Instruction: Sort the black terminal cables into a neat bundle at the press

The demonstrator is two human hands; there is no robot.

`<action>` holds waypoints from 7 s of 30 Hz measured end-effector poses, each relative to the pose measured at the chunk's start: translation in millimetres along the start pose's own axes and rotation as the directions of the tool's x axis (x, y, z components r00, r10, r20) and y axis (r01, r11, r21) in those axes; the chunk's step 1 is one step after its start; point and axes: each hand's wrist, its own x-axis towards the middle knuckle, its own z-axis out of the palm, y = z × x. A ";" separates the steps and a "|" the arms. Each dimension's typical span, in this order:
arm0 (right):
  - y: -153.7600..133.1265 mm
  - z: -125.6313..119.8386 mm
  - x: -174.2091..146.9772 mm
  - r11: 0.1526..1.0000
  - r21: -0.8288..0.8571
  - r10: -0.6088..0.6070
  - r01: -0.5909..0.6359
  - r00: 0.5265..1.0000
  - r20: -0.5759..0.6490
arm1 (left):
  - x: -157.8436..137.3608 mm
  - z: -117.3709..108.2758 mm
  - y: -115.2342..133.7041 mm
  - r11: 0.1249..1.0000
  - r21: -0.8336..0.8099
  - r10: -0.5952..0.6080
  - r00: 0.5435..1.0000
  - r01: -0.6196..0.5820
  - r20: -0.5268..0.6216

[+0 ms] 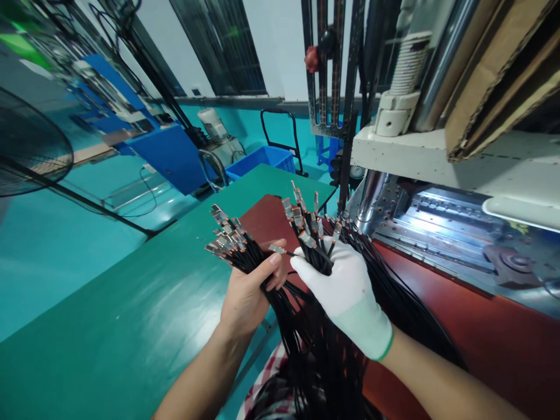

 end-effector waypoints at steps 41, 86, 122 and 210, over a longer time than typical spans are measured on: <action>-3.8 2.2 -0.1 0.997 0.052 0.053 -0.055 0.998 0.036 | 1.7 -4.1 -1.2 0.999 -0.006 -0.045 0.996 0.046 0.076; 8.9 -6.3 22.1 0.752 0.327 0.082 -0.573 0.574 0.815 | 3.9 -10.7 2.6 0.993 -0.085 -0.081 0.995 0.085 0.059; 12.5 -1.0 5.3 0.914 0.195 0.236 -0.356 0.857 0.459 | 8.2 -17.8 3.5 0.996 -0.026 -0.088 0.992 0.090 0.093; 1.9 10.2 -9.9 0.948 0.054 0.297 -0.314 0.932 0.207 | 5.4 -10.7 -1.9 0.999 -0.001 -0.033 0.996 0.033 0.083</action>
